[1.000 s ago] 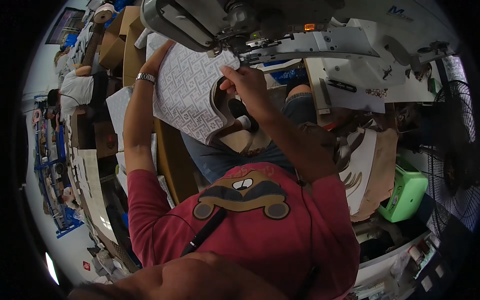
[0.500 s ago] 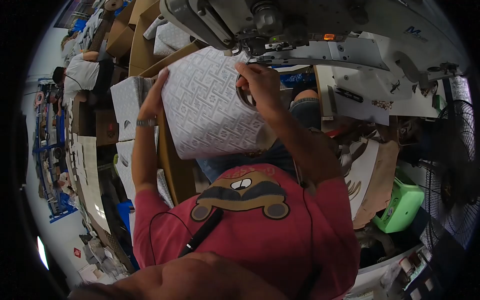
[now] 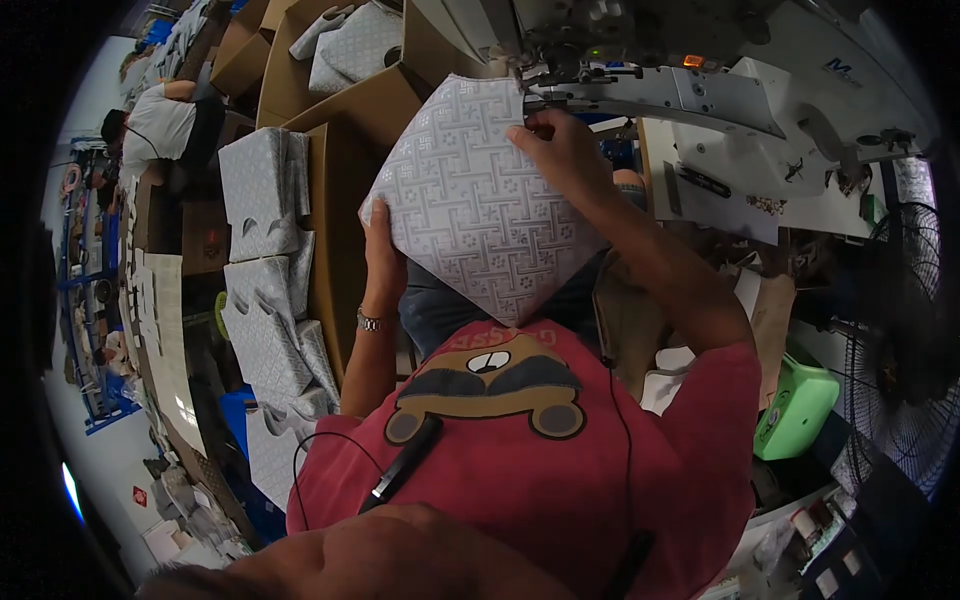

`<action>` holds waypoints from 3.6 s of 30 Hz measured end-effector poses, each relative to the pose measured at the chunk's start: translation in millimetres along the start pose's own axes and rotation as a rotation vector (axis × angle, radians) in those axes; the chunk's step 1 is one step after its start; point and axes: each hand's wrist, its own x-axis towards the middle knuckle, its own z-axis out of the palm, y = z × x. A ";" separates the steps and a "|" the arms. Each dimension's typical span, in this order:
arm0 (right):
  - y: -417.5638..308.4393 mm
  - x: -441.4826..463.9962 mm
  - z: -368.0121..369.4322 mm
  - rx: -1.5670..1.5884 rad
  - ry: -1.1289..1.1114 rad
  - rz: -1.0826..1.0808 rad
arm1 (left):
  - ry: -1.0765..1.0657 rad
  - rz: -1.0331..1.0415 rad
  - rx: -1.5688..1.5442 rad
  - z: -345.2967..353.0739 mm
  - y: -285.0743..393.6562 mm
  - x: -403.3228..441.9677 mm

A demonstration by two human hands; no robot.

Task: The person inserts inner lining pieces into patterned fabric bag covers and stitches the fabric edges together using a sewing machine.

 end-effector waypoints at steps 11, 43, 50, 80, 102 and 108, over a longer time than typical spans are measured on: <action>4.2 -3.5 -59.5 -0.335 -0.301 -0.190 | -0.022 -0.130 -0.253 17.5 -8.1 -27.8; -1.2 -31.3 -48.3 -0.391 0.051 -0.325 | -0.121 -0.308 0.069 -21.1 -8.5 -50.0; 6.0 -18.3 -44.8 -0.368 0.035 -0.343 | -0.020 -0.303 0.981 -133.8 -82.1 -227.5; 14.4 -15.4 -44.0 -0.229 -0.028 -0.336 | -0.181 -0.451 1.449 -176.5 -209.3 -359.3; 10.0 -15.7 -49.2 -0.332 -0.056 -0.140 | -0.672 -0.549 1.123 -132.9 -67.8 -246.0; -2.8 -22.3 -53.3 -0.421 -0.070 -0.051 | -0.432 -0.153 0.896 -62.9 -38.1 -174.4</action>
